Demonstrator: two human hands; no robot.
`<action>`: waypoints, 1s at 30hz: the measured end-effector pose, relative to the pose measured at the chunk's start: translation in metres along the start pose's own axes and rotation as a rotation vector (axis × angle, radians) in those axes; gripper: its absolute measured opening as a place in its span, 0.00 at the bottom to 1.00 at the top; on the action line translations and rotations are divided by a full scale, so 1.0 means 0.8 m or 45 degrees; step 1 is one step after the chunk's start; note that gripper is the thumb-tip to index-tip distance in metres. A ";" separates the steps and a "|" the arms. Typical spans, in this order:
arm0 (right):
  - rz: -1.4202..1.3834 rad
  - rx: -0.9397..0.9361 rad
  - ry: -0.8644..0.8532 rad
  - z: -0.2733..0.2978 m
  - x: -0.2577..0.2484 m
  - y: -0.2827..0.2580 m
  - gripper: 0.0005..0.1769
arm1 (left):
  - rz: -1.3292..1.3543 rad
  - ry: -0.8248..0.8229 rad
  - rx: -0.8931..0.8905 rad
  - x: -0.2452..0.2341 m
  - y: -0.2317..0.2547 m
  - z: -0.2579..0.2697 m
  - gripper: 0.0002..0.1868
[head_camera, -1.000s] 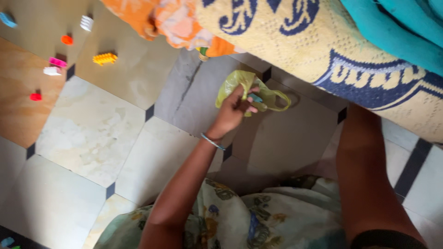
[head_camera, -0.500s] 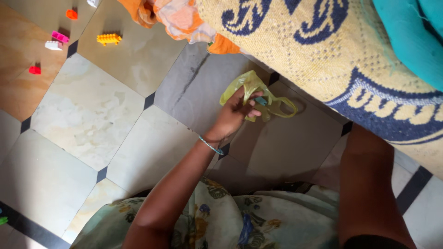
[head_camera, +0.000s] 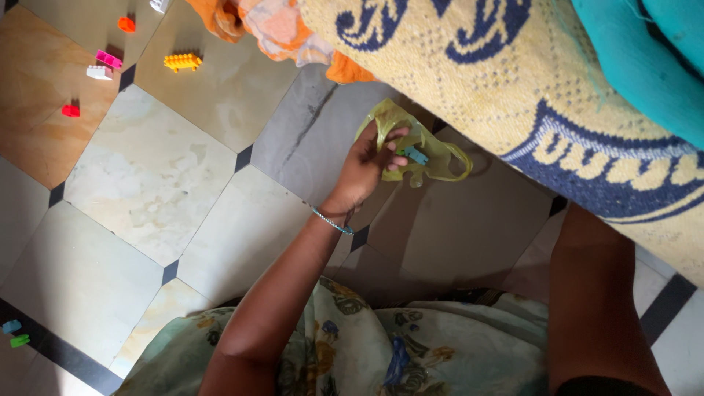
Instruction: The person collects scattered colorful plastic building blocks from the tiled floor and places them into a yellow plastic bag. They also pick up a pink plastic horn and a yellow stuffed toy, placing them into the bag or a nearby box.
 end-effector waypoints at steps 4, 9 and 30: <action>0.007 -0.020 0.008 -0.002 -0.006 -0.001 0.13 | 0.019 0.024 -0.006 0.001 0.005 0.003 0.28; 0.027 -0.025 0.011 -0.001 -0.008 0.002 0.13 | 0.019 0.036 -0.051 0.005 0.012 0.006 0.29; -0.296 -0.298 -1.060 0.281 0.308 -0.172 0.14 | -0.244 0.181 -0.173 -0.143 0.054 0.009 0.22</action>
Point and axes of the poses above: each hand's wrist, its own z-axis away from the middle knuckle, its own x-axis out of the palm, y = z × x, the point moved 6 cm from there along -z, towards the middle knuckle, and after that the axes turned 7 degrees about -z, right-handed, at the moved point
